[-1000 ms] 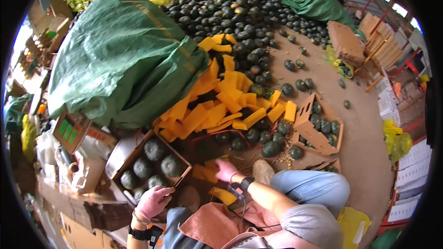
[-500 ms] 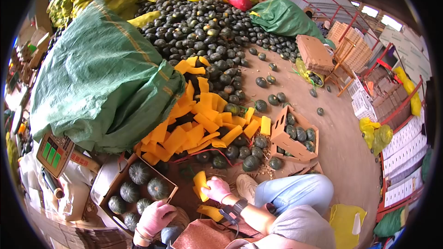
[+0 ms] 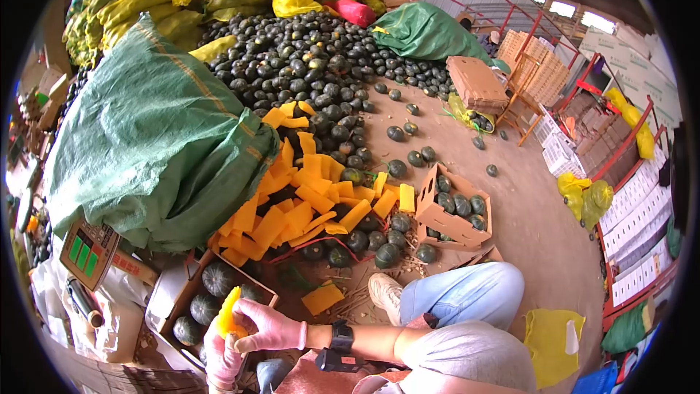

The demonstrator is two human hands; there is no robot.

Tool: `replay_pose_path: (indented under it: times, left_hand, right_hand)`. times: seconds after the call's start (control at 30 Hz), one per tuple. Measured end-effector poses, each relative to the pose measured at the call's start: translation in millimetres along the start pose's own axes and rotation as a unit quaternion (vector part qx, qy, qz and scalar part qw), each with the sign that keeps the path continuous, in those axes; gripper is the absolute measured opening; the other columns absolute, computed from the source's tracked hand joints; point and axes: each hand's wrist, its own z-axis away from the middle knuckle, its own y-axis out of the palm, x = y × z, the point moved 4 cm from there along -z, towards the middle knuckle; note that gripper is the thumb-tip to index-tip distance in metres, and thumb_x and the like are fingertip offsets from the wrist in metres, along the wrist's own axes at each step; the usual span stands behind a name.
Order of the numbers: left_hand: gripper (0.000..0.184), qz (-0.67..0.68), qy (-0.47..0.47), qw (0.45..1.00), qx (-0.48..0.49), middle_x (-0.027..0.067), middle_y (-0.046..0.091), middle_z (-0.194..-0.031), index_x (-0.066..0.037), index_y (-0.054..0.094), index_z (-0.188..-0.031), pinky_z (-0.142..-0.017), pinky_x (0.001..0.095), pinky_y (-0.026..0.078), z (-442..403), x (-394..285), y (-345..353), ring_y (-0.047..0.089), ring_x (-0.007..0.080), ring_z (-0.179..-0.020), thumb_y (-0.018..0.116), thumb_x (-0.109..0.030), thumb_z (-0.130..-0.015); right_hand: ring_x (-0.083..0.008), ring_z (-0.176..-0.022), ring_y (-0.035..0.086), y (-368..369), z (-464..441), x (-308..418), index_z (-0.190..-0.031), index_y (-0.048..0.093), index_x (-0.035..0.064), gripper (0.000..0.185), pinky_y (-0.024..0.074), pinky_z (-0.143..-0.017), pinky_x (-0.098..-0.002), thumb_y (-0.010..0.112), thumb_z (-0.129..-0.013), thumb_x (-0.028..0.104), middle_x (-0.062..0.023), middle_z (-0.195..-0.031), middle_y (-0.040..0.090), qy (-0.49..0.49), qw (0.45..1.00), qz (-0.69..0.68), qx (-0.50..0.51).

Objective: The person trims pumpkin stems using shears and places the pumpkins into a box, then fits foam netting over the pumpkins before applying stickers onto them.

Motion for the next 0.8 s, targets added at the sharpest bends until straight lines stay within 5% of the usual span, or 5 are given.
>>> replay_pose_path:
  times: [0.2,0.43,0.63,0.73,0.8]
  left_hand:
    - [0.081,-0.022,0.040,0.999,-0.022,0.0052,0.056,-0.111,0.003,0.043,-0.132,-0.084,0.0278,0.044,3,16,-14,0.054,0.0142,-0.097,0.062,-0.058,-0.083]
    - [0.017,-0.255,0.042,0.954,-0.152,-0.0008,0.058,-0.083,-0.001,0.056,-0.096,-0.067,0.0206,0.044,11,25,-47,0.052,0.0053,-0.071,0.065,-0.001,-0.082]
    - [0.032,0.249,0.012,0.965,-0.078,0.0109,0.059,-0.110,-0.002,0.050,-0.117,-0.087,0.0387,0.051,18,49,-62,0.059,0.0229,-0.101,0.061,-0.014,-0.089]
    - [0.049,-0.038,0.056,0.980,-0.190,0.0121,0.056,-0.119,-0.004,0.044,-0.126,-0.090,0.0398,0.049,51,118,-127,0.058,0.0265,-0.107,0.067,-0.019,-0.085]
    - [0.050,0.266,-0.126,0.942,-0.160,0.0140,0.060,-0.120,-0.004,0.044,-0.133,-0.092,0.0357,0.045,59,80,-92,0.058,0.0311,-0.107,0.054,-0.031,-0.092]
  right_hand:
    - [-0.0152,-0.083,0.049,10,-14,-4,-0.096,0.046,0.0035,0.062,0.0432,-0.073,-0.0305,0.081,-0.067,0.046,-0.0084,-0.089,0.050,0.005,0.994,0.093,-0.058]
    - [-0.0269,-0.082,0.058,9,-18,-21,-0.101,0.044,0.0072,0.032,0.0472,-0.072,-0.0369,0.068,-0.080,0.006,-0.0112,-0.093,0.055,-0.073,0.985,0.111,-0.106]
    - [-0.0351,-0.086,0.059,8,-16,-34,-0.099,0.052,0.0032,0.028,0.0468,-0.073,-0.0355,0.062,-0.073,-0.002,-0.0149,-0.097,0.053,-0.043,0.964,0.240,-0.101]
    - [-0.0265,-0.083,0.063,0,-17,-58,-0.086,0.061,-0.0011,0.018,0.0481,-0.076,-0.0323,0.052,-0.073,-0.007,-0.0093,-0.090,0.065,0.129,0.956,-0.235,0.115]
    - [-0.0191,-0.094,0.064,4,-10,-52,-0.104,0.065,-0.0040,0.039,0.0478,-0.088,-0.0275,0.047,-0.071,-0.011,-0.0099,-0.104,0.068,0.104,0.776,-0.603,0.152]
